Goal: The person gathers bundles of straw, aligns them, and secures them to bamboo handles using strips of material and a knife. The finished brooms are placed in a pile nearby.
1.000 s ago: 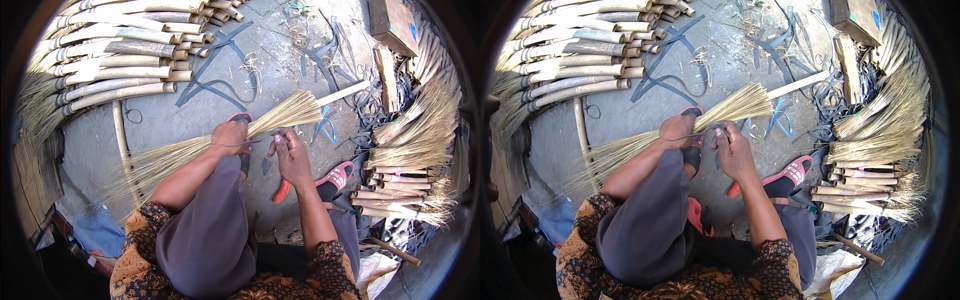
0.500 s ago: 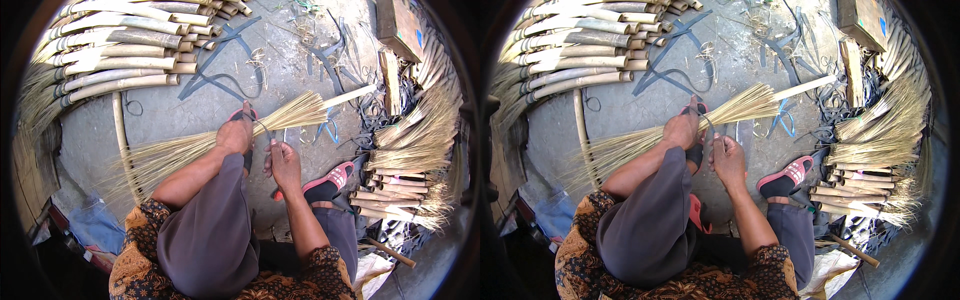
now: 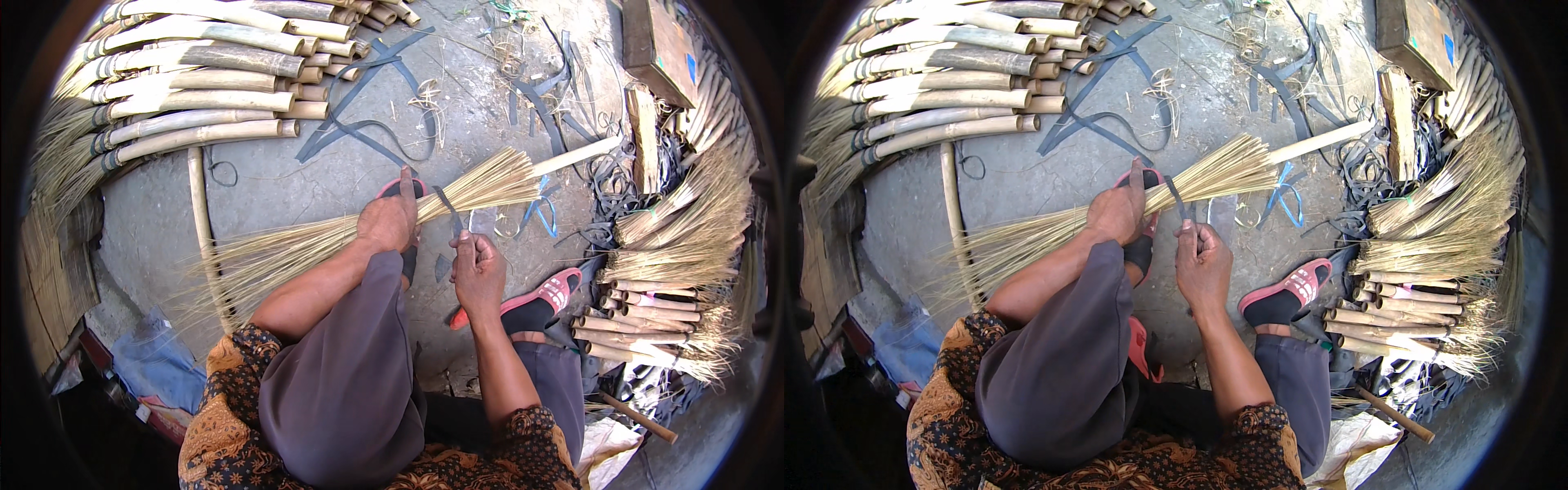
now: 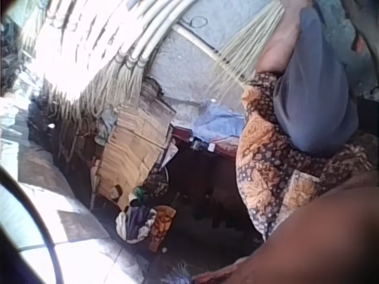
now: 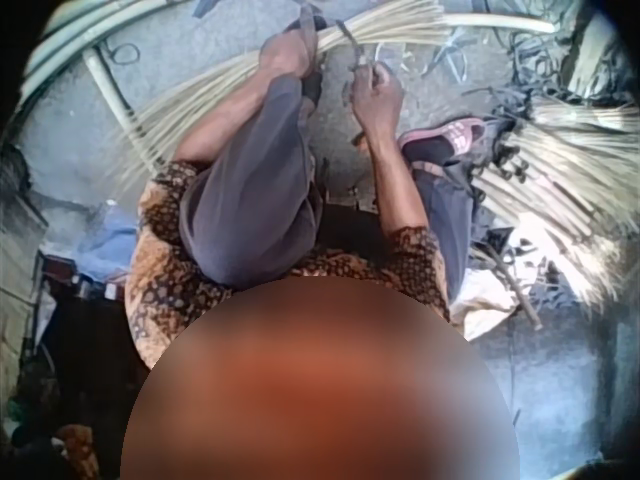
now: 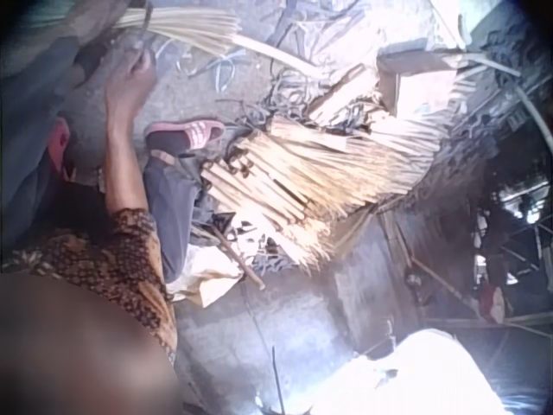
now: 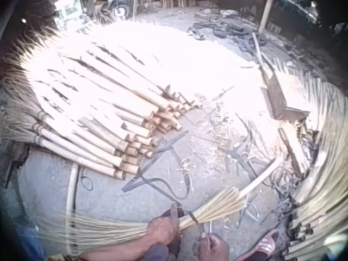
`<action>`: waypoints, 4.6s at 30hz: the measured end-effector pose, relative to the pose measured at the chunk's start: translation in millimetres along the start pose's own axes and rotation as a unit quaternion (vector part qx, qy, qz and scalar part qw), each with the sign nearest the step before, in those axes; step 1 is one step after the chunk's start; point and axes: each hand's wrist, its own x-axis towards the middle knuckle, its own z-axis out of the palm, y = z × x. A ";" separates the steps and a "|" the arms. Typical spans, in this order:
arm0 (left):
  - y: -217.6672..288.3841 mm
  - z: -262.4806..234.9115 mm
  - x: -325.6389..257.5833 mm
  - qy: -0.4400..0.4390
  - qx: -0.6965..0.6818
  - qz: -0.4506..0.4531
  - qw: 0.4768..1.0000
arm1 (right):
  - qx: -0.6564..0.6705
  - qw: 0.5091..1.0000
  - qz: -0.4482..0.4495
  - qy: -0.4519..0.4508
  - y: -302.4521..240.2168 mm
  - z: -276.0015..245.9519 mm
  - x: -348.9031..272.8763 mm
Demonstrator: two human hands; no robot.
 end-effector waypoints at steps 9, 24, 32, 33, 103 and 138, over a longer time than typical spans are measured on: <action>-2.7 4.4 1.5 0.009 0.008 0.017 1.000 | 0.046 0.994 0.044 -0.093 -5.0 9.7 21.1; -17.1 -27.4 -1.6 -0.206 -0.243 0.193 0.928 | -0.055 0.975 -0.121 -0.177 91.6 -8.7 43.4; -15.3 -24.8 0.8 -0.401 -0.455 0.141 0.783 | -0.301 0.867 -0.397 -0.034 33.6 -3.6 71.1; -15.4 -22.0 3.2 -0.333 -0.403 0.136 0.841 | -0.380 0.821 -0.427 0.020 22.8 -3.7 71.0; -12.0 9.7 33.0 -0.149 -0.186 0.054 0.970 | -0.235 0.937 -0.200 -0.164 31.7 -36.0 59.3; -13.0 12.2 30.0 -0.176 -0.350 0.078 0.917 | -0.206 0.962 -0.180 0.027 58.8 19.0 33.5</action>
